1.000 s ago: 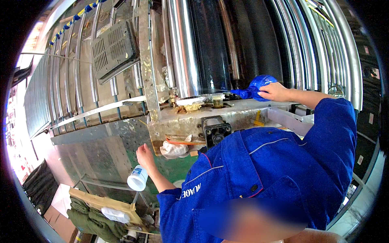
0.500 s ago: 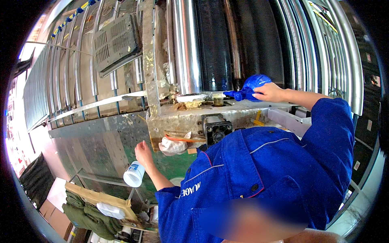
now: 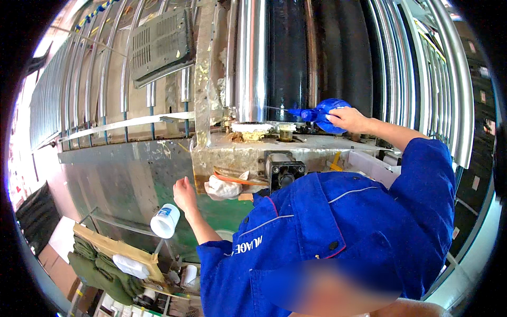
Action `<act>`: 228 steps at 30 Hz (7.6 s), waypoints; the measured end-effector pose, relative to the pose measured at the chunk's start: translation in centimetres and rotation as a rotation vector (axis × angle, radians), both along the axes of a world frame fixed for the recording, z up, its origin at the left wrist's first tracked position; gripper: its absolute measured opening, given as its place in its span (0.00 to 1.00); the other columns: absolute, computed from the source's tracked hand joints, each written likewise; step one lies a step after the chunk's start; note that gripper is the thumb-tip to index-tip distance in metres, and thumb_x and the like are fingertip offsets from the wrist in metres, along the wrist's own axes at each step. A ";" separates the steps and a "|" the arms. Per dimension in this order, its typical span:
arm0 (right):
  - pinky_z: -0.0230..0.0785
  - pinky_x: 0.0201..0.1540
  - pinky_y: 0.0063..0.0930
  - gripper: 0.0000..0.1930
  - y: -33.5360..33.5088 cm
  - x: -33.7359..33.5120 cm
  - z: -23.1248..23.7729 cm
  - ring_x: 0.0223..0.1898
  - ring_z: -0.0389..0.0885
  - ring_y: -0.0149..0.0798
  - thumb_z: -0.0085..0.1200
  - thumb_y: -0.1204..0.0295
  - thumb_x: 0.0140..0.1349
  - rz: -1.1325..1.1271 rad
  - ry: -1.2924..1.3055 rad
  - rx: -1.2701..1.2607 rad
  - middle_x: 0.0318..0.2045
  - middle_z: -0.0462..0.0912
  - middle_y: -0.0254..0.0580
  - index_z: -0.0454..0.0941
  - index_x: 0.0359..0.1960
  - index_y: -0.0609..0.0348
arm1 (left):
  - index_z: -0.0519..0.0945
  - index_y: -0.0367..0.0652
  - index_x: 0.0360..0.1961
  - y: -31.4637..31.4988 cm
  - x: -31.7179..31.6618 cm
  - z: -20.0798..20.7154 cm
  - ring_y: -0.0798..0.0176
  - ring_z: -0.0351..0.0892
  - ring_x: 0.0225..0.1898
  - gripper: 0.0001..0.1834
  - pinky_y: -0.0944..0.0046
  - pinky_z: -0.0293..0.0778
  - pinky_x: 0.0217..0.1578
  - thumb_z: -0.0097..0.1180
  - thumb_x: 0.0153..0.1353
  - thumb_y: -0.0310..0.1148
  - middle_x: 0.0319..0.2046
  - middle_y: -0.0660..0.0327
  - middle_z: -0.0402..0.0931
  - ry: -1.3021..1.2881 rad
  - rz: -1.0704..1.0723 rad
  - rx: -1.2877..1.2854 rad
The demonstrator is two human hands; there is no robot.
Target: The person sprays a liquid from a blue bottle onto industrial rollers and uses a cloth to wipe them.
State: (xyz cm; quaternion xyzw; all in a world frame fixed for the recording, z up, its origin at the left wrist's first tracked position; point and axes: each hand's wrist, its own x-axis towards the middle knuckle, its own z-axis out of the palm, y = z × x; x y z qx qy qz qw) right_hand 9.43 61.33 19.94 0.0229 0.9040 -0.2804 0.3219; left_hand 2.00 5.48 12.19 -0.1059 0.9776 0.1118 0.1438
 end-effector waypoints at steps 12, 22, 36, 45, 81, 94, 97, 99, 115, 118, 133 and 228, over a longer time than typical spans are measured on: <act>0.61 0.22 0.22 0.21 2.2 -4.6 0.9 0.18 0.67 0.25 0.39 0.55 0.66 -0.466 -0.028 -0.219 0.16 0.70 0.31 0.71 0.26 0.61 | 0.78 0.45 0.34 -0.1 0.4 -0.7 0.52 0.76 0.37 0.15 0.53 0.70 0.36 0.50 0.58 0.45 0.34 0.57 0.76 -0.076 0.000 -0.073; 0.51 0.13 0.17 0.23 7.1 -9.6 1.6 0.11 0.57 0.21 0.35 0.50 0.66 -0.735 0.053 -0.426 0.12 0.63 0.27 0.66 0.25 0.56 | 0.78 0.46 0.34 0.0 0.4 -0.8 0.52 0.75 0.37 0.16 0.52 0.69 0.37 0.50 0.57 0.46 0.34 0.56 0.75 -0.121 0.019 -0.073; 0.50 0.12 0.17 0.24 12.4 -18.5 4.8 0.10 0.57 0.22 0.38 0.46 0.63 -0.897 0.354 -0.494 0.12 0.64 0.26 0.68 0.27 0.57 | 0.78 0.45 0.32 -0.4 1.1 -0.9 0.52 0.75 0.37 0.14 0.52 0.68 0.36 0.52 0.56 0.44 0.33 0.57 0.75 -0.069 0.049 -0.056; 0.51 0.13 0.18 0.24 14.7 -23.1 8.5 0.11 0.56 0.21 0.38 0.45 0.63 -0.955 0.470 -0.493 0.13 0.63 0.25 0.68 0.28 0.55 | 0.78 0.45 0.32 -1.4 1.7 -1.4 0.51 0.75 0.36 0.14 0.51 0.69 0.35 0.51 0.57 0.44 0.32 0.57 0.75 -0.066 0.093 -0.080; 0.52 0.11 0.19 0.25 16.7 -28.0 13.0 0.09 0.58 0.22 0.39 0.44 0.61 -1.060 0.663 -0.489 0.12 0.65 0.26 0.70 0.26 0.56 | 0.78 0.44 0.31 -1.9 2.7 -0.2 0.51 0.75 0.37 0.13 0.51 0.69 0.37 0.53 0.55 0.44 0.32 0.57 0.76 -0.079 0.144 -0.080; 0.49 0.10 0.19 0.24 10.1 -19.3 10.2 0.09 0.56 0.22 0.39 0.45 0.62 -1.031 0.428 -0.520 0.11 0.63 0.26 0.67 0.25 0.54 | 0.78 0.45 0.31 -1.4 1.9 -1.3 0.52 0.75 0.36 0.13 0.50 0.68 0.36 0.53 0.55 0.44 0.31 0.57 0.76 -0.018 0.082 -0.082; 0.49 0.10 0.19 0.24 8.3 -17.0 9.9 0.09 0.56 0.21 0.37 0.45 0.63 -1.006 0.333 -0.531 0.12 0.64 0.26 0.67 0.26 0.54 | 0.78 0.45 0.31 -0.6 1.3 -0.5 0.52 0.75 0.36 0.13 0.51 0.68 0.36 0.53 0.55 0.44 0.31 0.57 0.75 -0.060 0.065 -0.073; 0.49 0.10 0.18 0.24 7.1 -15.9 10.1 0.09 0.55 0.21 0.36 0.46 0.64 -1.009 0.246 -0.536 0.13 0.63 0.26 0.66 0.26 0.54 | 0.78 0.45 0.31 -0.7 1.4 -0.7 0.52 0.75 0.35 0.13 0.51 0.68 0.35 0.53 0.55 0.44 0.31 0.57 0.75 -0.032 0.058 -0.083; 0.52 0.13 0.20 0.24 1.9 -8.5 9.9 0.11 0.57 0.24 0.35 0.47 0.65 -0.988 -0.035 -0.554 0.13 0.64 0.28 0.65 0.25 0.56 | 0.78 0.44 0.32 0.0 1.0 -0.7 0.51 0.75 0.36 0.14 0.51 0.68 0.36 0.51 0.57 0.43 0.32 0.56 0.75 -0.045 0.051 -0.032; 0.54 0.12 0.21 0.24 4.2 -9.8 9.5 0.11 0.58 0.24 0.36 0.45 0.63 -1.066 0.055 -0.601 0.13 0.65 0.27 0.66 0.26 0.55 | 0.78 0.44 0.32 -0.2 1.0 -0.6 0.51 0.75 0.36 0.14 0.51 0.68 0.36 0.51 0.57 0.43 0.32 0.56 0.75 -0.042 0.042 -0.032; 0.55 0.14 0.20 0.25 12.0 -20.6 17.0 0.11 0.60 0.23 0.39 0.45 0.62 -1.040 0.652 -0.621 0.14 0.66 0.28 0.67 0.27 0.57 | 0.78 0.45 0.33 -1.8 2.3 -0.3 0.52 0.75 0.37 0.14 0.51 0.68 0.37 0.51 0.57 0.44 0.33 0.57 0.75 -0.023 0.084 -0.049; 0.53 0.12 0.21 0.26 20.7 -16.8 13.8 0.11 0.59 0.22 0.38 0.43 0.61 -1.159 0.775 -0.378 0.12 0.65 0.25 0.68 0.24 0.54 | 0.78 0.42 0.32 -3.0 3.1 0.0 0.50 0.75 0.35 0.16 0.51 0.70 0.35 0.52 0.57 0.45 0.30 0.54 0.76 -0.008 0.045 -0.026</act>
